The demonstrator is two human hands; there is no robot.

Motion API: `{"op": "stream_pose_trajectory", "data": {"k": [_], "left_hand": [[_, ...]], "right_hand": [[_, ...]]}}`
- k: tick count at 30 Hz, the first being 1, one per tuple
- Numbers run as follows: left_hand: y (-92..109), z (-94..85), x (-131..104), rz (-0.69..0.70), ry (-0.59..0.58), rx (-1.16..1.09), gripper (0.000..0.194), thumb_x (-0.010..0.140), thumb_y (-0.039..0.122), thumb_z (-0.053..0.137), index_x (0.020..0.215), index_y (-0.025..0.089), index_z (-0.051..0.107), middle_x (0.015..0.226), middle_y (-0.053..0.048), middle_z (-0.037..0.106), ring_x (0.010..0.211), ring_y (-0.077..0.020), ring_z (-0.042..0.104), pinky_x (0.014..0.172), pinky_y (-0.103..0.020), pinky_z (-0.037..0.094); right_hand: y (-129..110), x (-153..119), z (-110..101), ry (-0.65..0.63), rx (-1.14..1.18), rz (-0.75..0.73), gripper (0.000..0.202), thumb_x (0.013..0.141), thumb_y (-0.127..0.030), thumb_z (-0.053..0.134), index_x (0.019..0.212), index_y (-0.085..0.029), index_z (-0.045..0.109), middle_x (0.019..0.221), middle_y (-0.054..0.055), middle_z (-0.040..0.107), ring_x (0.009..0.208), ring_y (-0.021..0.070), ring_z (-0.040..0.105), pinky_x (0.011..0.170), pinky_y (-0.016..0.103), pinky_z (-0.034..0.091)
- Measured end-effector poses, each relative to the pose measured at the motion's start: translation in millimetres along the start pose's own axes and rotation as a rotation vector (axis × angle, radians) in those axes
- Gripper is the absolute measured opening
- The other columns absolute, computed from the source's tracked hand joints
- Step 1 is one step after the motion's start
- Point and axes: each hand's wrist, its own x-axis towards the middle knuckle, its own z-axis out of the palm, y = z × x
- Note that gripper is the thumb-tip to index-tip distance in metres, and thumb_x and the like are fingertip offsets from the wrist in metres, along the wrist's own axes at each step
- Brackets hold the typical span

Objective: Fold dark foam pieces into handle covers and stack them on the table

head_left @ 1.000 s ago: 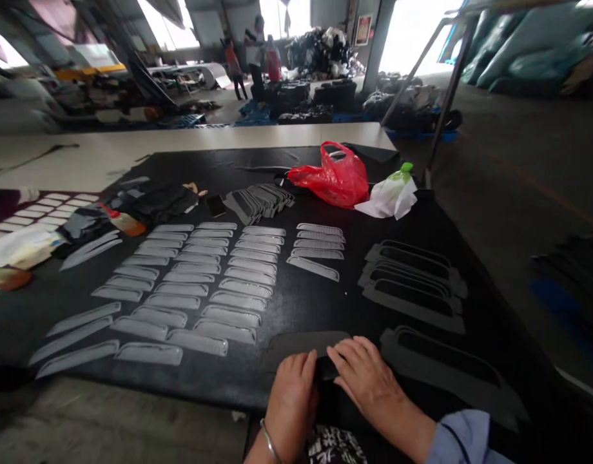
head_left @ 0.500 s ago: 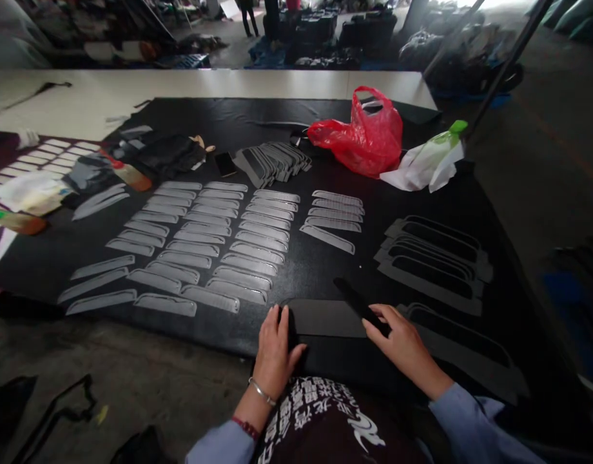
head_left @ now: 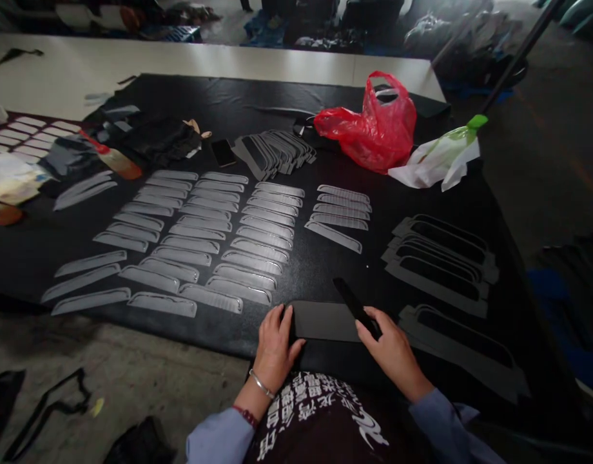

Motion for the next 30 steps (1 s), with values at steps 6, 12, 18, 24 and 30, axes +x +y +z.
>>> {"op": "stream_pose_trajectory", "data": {"k": [6, 12, 18, 24, 30], "left_hand": [[4.5, -10.9, -1.3, 0.138, 0.098, -0.038, 0.041, 0.085, 0.022, 0.053, 0.125, 0.018, 0.043, 0.119, -0.014, 0.05, 0.111, -0.0265, 0.048, 0.09, -0.046, 0.047], [5.3, -13.7, 6.8, 0.177, 0.146, -0.041, 0.017, 0.086, 0.017, 0.049, 0.101, 0.016, 0.056, 0.097, -0.009, 0.059, 0.094, -0.0212, 0.055, 0.081, -0.039, 0.052], [6.2, -12.2, 7.5, 0.153, 0.189, -0.028, 0.011, 0.086, 0.016, 0.05, 0.095, 0.013, 0.054, 0.092, -0.01, 0.057, 0.089, -0.0202, 0.054, 0.078, -0.035, 0.052], [7.5, -11.3, 7.7, 0.128, 0.158, -0.011, 0.027, 0.087, 0.018, 0.047, 0.114, 0.014, 0.051, 0.093, -0.01, 0.056, 0.088, -0.0207, 0.053, 0.076, -0.036, 0.052], [7.4, -9.7, 9.3, 0.125, 0.132, 0.01, 0.036, 0.087, 0.018, 0.048, 0.122, 0.016, 0.047, 0.094, -0.01, 0.056, 0.089, -0.0213, 0.052, 0.076, -0.038, 0.051]], "right_hand": [[-18.4, 5.0, -4.3, -0.053, -0.146, -0.349, 0.026, 0.083, -0.025, 0.051, 0.108, -0.019, 0.053, 0.106, 0.011, 0.059, 0.1, 0.0224, 0.058, 0.087, 0.038, 0.05], [-27.5, 17.8, 7.1, -0.214, -0.263, -0.498, 0.028, 0.082, -0.02, 0.053, 0.111, -0.019, 0.052, 0.105, 0.009, 0.059, 0.098, 0.0212, 0.058, 0.085, 0.035, 0.052], [-28.3, 27.6, 12.8, -0.282, -0.317, -0.581, 0.027, 0.084, -0.02, 0.052, 0.111, -0.017, 0.051, 0.104, 0.009, 0.058, 0.097, 0.0217, 0.057, 0.086, 0.037, 0.051], [-30.4, 31.3, 15.3, -0.289, -0.349, -0.609, 0.027, 0.084, -0.02, 0.053, 0.11, -0.017, 0.052, 0.103, 0.01, 0.059, 0.096, 0.0228, 0.057, 0.083, 0.037, 0.051], [-33.1, 33.7, 14.5, -0.3, -0.333, -0.605, 0.025, 0.084, -0.02, 0.051, 0.109, -0.018, 0.053, 0.101, 0.009, 0.059, 0.094, 0.0219, 0.057, 0.081, 0.036, 0.051]]}}
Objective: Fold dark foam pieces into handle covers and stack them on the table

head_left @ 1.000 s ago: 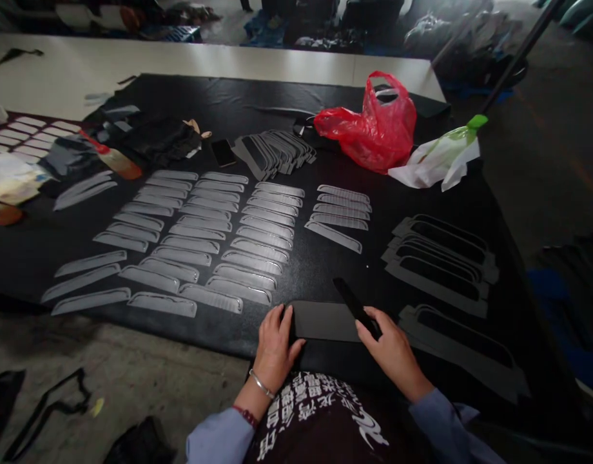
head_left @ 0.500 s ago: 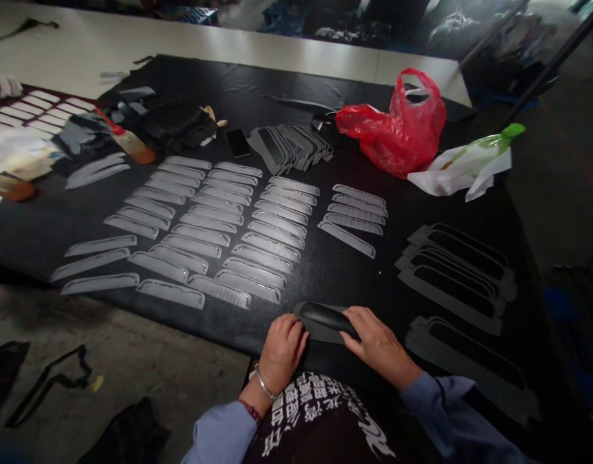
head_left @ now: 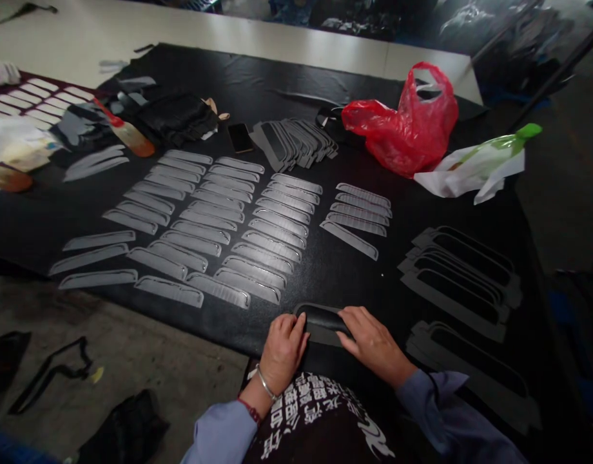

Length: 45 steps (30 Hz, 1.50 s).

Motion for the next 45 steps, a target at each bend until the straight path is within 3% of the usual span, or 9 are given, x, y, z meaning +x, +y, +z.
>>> {"op": "stream_pose_trajectory", "data": {"k": [11, 24, 35, 45], "left_hand": [[0.1, 5.3, -1.0, 0.03, 0.019, 0.068, 0.032, 0.086, 0.016, 0.049, 0.119, 0.014, 0.049, 0.094, -0.01, 0.055, 0.09, -0.0219, 0.051, 0.075, -0.039, 0.051], [-2.6, 12.9, -3.6, 0.091, 0.06, 0.116, 0.036, 0.085, 0.011, 0.05, 0.121, 0.014, 0.048, 0.118, -0.013, 0.06, 0.099, -0.0237, 0.054, 0.082, -0.042, 0.048], [-3.4, 13.9, -4.5, 0.13, 0.076, 0.096, 0.04, 0.084, 0.008, 0.052, 0.124, 0.012, 0.046, 0.117, -0.014, 0.061, 0.096, -0.0217, 0.054, 0.081, -0.04, 0.047], [-2.7, 18.0, -5.7, 0.165, 0.107, 0.168, 0.031, 0.085, 0.009, 0.051, 0.115, 0.005, 0.052, 0.117, -0.016, 0.06, 0.097, -0.0242, 0.052, 0.081, -0.04, 0.045]], "right_hand": [[-1.5, 4.2, -3.2, -0.029, -0.008, -0.005, 0.023, 0.082, -0.018, 0.055, 0.105, -0.016, 0.054, 0.1, 0.009, 0.059, 0.093, 0.0226, 0.056, 0.08, 0.036, 0.051], [-1.6, 7.8, -5.9, -0.052, -0.013, -0.027, 0.023, 0.079, -0.015, 0.059, 0.102, -0.016, 0.055, 0.095, 0.009, 0.059, 0.09, 0.0221, 0.055, 0.077, 0.036, 0.051], [-3.7, 7.6, -6.4, -0.061, -0.03, -0.021, 0.026, 0.079, -0.015, 0.059, 0.104, -0.014, 0.055, 0.096, 0.008, 0.059, 0.089, 0.0221, 0.054, 0.077, 0.035, 0.051], [-3.7, 8.3, -5.8, -0.076, -0.027, -0.014, 0.023, 0.079, -0.017, 0.06, 0.101, -0.015, 0.056, 0.096, 0.009, 0.059, 0.089, 0.0219, 0.053, 0.077, 0.036, 0.051]]}}
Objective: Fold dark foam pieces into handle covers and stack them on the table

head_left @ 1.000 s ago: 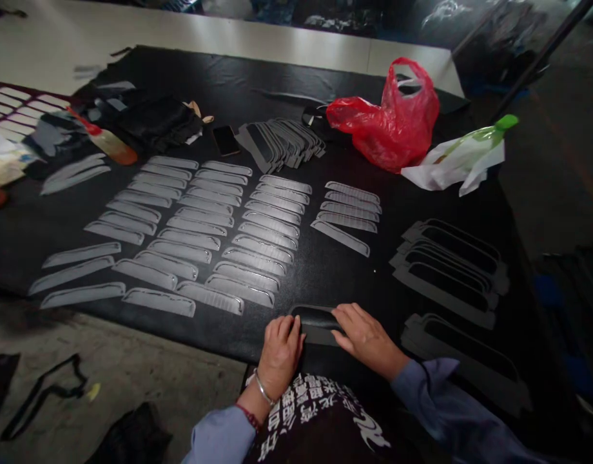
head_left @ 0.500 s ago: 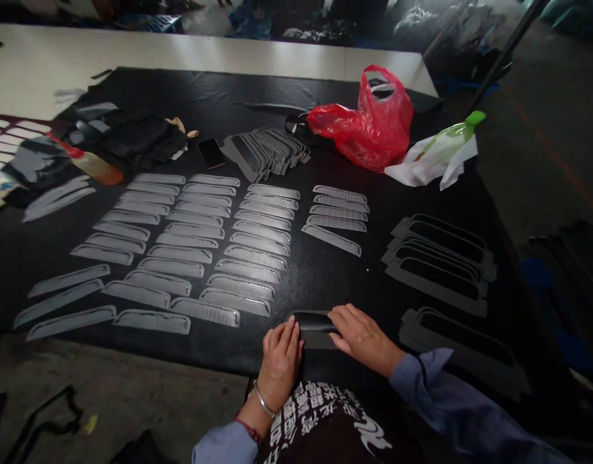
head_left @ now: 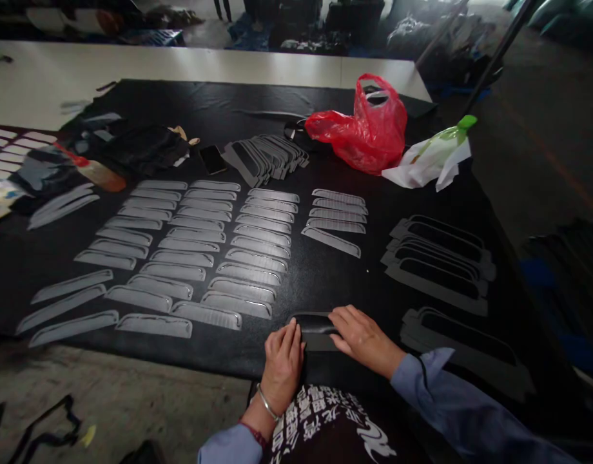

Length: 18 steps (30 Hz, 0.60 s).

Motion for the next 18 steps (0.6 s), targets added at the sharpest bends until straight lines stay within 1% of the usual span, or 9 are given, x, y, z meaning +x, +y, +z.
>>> {"op": "stream_pose_trajectory", "data": {"k": [4, 7, 11, 13, 15, 18], "left_hand": [[-0.5, 0.6, -1.3, 0.034, 0.002, 0.008, 0.03, 0.085, 0.008, 0.05, 0.115, 0.005, 0.053, 0.115, -0.015, 0.061, 0.102, -0.0253, 0.05, 0.085, -0.041, 0.043], [-1.3, -1.1, -1.5, 0.034, -0.023, -0.006, 0.032, 0.086, 0.008, 0.047, 0.118, 0.006, 0.052, 0.115, -0.014, 0.061, 0.102, -0.0236, 0.051, 0.086, -0.039, 0.043], [-1.6, -4.1, -1.4, -0.007, -0.118, -0.014, 0.041, 0.085, 0.008, 0.046, 0.125, 0.017, 0.051, 0.119, -0.012, 0.057, 0.101, -0.0225, 0.051, 0.085, -0.038, 0.041], [-1.3, -4.3, -1.8, -0.016, -0.136, -0.009, 0.043, 0.083, 0.008, 0.048, 0.124, 0.02, 0.052, 0.119, -0.012, 0.057, 0.101, -0.0229, 0.05, 0.085, -0.038, 0.041], [-1.1, -3.7, -2.4, -0.016, -0.144, 0.001, 0.043, 0.083, 0.009, 0.049, 0.124, 0.019, 0.053, 0.119, -0.013, 0.057, 0.101, -0.0231, 0.05, 0.086, -0.039, 0.04], [-1.3, -2.4, -3.9, -0.015, -0.156, 0.017, 0.043, 0.082, 0.009, 0.05, 0.124, 0.019, 0.053, 0.119, -0.013, 0.057, 0.101, -0.0234, 0.049, 0.086, -0.039, 0.039]], "right_hand": [[1.8, -0.4, 1.3, -0.002, 0.015, 0.012, 0.024, 0.078, -0.016, 0.06, 0.102, -0.016, 0.055, 0.098, 0.009, 0.058, 0.09, 0.0225, 0.053, 0.077, 0.036, 0.05], [2.9, -0.6, 1.8, 0.001, 0.027, 0.01, 0.024, 0.079, -0.016, 0.058, 0.103, -0.017, 0.055, 0.099, 0.008, 0.058, 0.092, 0.0221, 0.053, 0.078, 0.035, 0.05], [2.2, 1.1, 0.9, -0.012, 0.029, 0.004, 0.024, 0.079, -0.017, 0.059, 0.103, -0.017, 0.055, 0.098, 0.008, 0.058, 0.091, 0.0215, 0.054, 0.078, 0.034, 0.05], [1.6, 1.6, 0.9, -0.01, 0.023, 0.003, 0.025, 0.079, -0.017, 0.06, 0.103, -0.017, 0.055, 0.099, 0.008, 0.058, 0.092, 0.0216, 0.054, 0.078, 0.035, 0.05], [1.9, -0.5, 1.4, 0.018, 0.014, 0.004, 0.03, 0.079, -0.018, 0.061, 0.108, -0.016, 0.054, 0.102, 0.009, 0.059, 0.094, 0.0225, 0.055, 0.079, 0.036, 0.05], [5.9, -11.9, 2.3, 0.125, 0.009, 0.056, 0.044, 0.082, -0.022, 0.06, 0.123, -0.014, 0.046, 0.113, 0.013, 0.058, 0.104, 0.0249, 0.053, 0.087, 0.04, 0.048]]}}
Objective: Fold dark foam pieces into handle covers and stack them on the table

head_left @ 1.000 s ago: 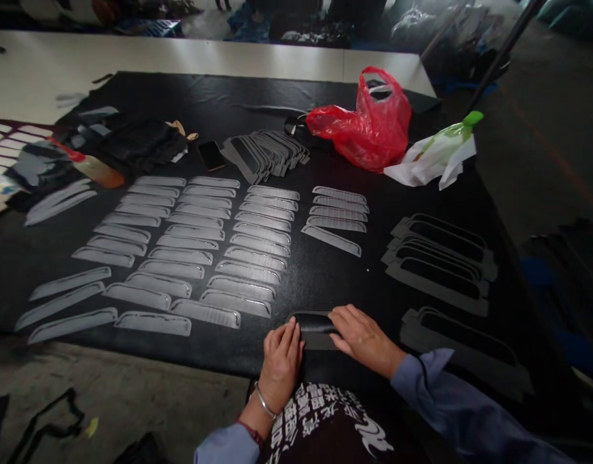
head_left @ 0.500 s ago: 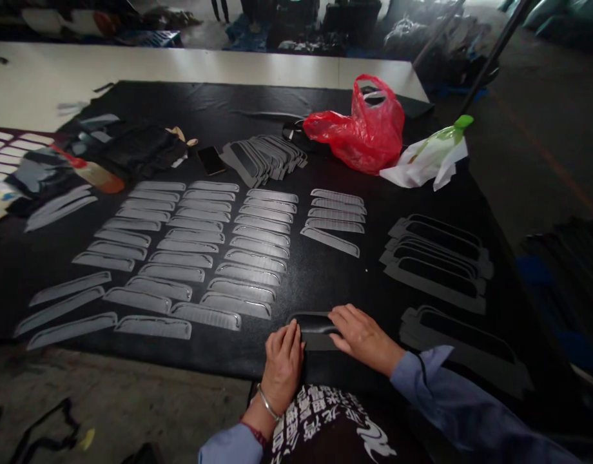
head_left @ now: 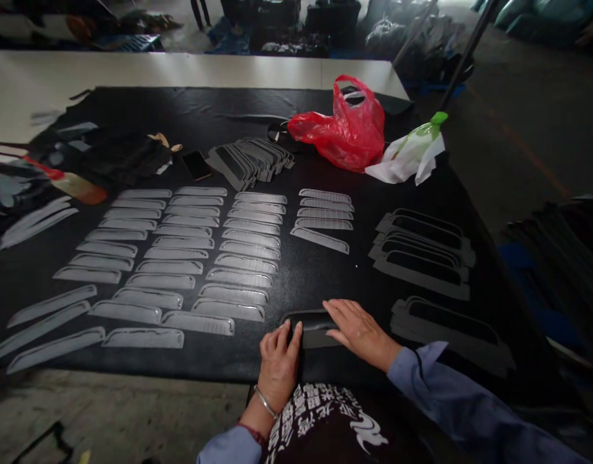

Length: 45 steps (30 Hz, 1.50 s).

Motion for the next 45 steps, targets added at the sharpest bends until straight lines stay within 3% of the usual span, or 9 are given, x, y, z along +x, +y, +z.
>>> {"op": "stream_pose_trajectory", "data": {"k": [2, 4, 6, 9, 14, 19, 28, 37, 45], "left_hand": [[-0.5, 0.7, -0.9, 0.003, -0.02, 0.016, 0.044, 0.082, 0.01, 0.051, 0.125, 0.019, 0.053, 0.119, -0.013, 0.056, 0.101, -0.0236, 0.049, 0.087, -0.039, 0.039], [-1.2, 1.0, -1.7, 0.008, -0.043, 0.034, 0.045, 0.082, 0.01, 0.051, 0.126, 0.02, 0.051, 0.12, -0.013, 0.056, 0.102, -0.0236, 0.048, 0.087, -0.039, 0.039], [-1.9, 0.9, -2.4, 0.009, -0.05, 0.042, 0.045, 0.083, 0.01, 0.051, 0.127, 0.02, 0.051, 0.12, -0.012, 0.055, 0.102, -0.0235, 0.048, 0.087, -0.039, 0.04], [-2.6, 0.5, -3.0, 0.012, -0.056, 0.05, 0.044, 0.083, 0.011, 0.05, 0.126, 0.02, 0.052, 0.119, -0.012, 0.055, 0.101, -0.0237, 0.049, 0.087, -0.039, 0.04], [-2.1, -0.2, -2.3, 0.037, -0.06, 0.088, 0.044, 0.083, 0.009, 0.05, 0.125, 0.019, 0.052, 0.119, -0.013, 0.055, 0.099, -0.0243, 0.049, 0.085, -0.039, 0.04], [1.6, -2.6, 0.4, 0.014, -0.05, 0.099, 0.043, 0.081, 0.007, 0.052, 0.122, 0.019, 0.055, 0.116, -0.014, 0.055, 0.098, -0.0244, 0.049, 0.083, -0.039, 0.041], [3.1, -2.4, 1.6, 0.003, -0.042, 0.118, 0.04, 0.082, 0.008, 0.048, 0.12, 0.02, 0.057, 0.115, -0.014, 0.057, 0.097, -0.0237, 0.049, 0.083, -0.04, 0.041], [4.3, -4.4, 4.9, 0.033, -0.032, 0.112, 0.037, 0.083, 0.008, 0.047, 0.117, 0.016, 0.058, 0.113, -0.016, 0.057, 0.098, -0.0268, 0.049, 0.082, -0.043, 0.042], [1.3, 0.4, 16.2, 0.203, 0.021, -0.008, 0.038, 0.081, 0.0, 0.041, 0.116, 0.007, 0.053, 0.114, -0.015, 0.059, 0.107, -0.0262, 0.047, 0.09, -0.039, 0.039]], "right_hand": [[5.3, -12.8, -1.1, 0.079, 0.012, 0.101, 0.045, 0.085, -0.025, 0.056, 0.127, -0.015, 0.043, 0.115, 0.013, 0.057, 0.108, 0.0244, 0.052, 0.09, 0.039, 0.046], [10.8, -27.3, -2.0, 0.12, 0.042, 0.233, 0.032, 0.089, -0.027, 0.05, 0.12, -0.018, 0.048, 0.109, 0.011, 0.059, 0.102, 0.0219, 0.055, 0.086, 0.036, 0.047], [15.1, -40.5, -1.3, 0.113, 0.091, 0.363, 0.018, 0.092, -0.028, 0.043, 0.102, -0.02, 0.055, 0.095, 0.008, 0.061, 0.089, 0.0184, 0.058, 0.077, 0.03, 0.048], [17.9, -52.6, 3.8, 0.09, 0.158, 0.54, 0.022, 0.093, -0.031, 0.038, 0.08, -0.021, 0.052, 0.078, 0.003, 0.059, 0.071, 0.0147, 0.059, 0.065, 0.026, 0.044], [15.2, -53.2, 14.5, 0.044, 0.21, 0.726, 0.022, 0.091, -0.037, 0.042, 0.075, -0.022, 0.048, 0.064, 0.0, 0.057, 0.059, 0.0148, 0.057, 0.056, 0.025, 0.037], [10.0, -46.6, 13.7, -0.025, 0.221, 0.761, 0.013, 0.087, -0.034, 0.05, 0.084, -0.022, 0.051, 0.074, 0.001, 0.062, 0.066, 0.0163, 0.061, 0.058, 0.025, 0.036], [7.3, -29.8, 3.5, -0.111, 0.24, 0.943, 0.012, 0.088, -0.028, 0.046, 0.08, -0.022, 0.052, 0.075, 0.001, 0.065, 0.071, 0.0159, 0.062, 0.058, 0.024, 0.033], [3.3, -24.9, 1.1, -0.182, 0.121, 0.927, 0.015, 0.092, -0.03, 0.043, 0.085, -0.021, 0.052, 0.078, 0.002, 0.067, 0.069, 0.016, 0.063, 0.056, 0.026, 0.03], [5.5, -24.7, 4.4, -0.233, 0.063, 0.914, 0.016, 0.092, -0.031, 0.041, 0.087, -0.02, 0.052, 0.076, 0.002, 0.066, 0.069, 0.016, 0.064, 0.055, 0.026, 0.03]]}}
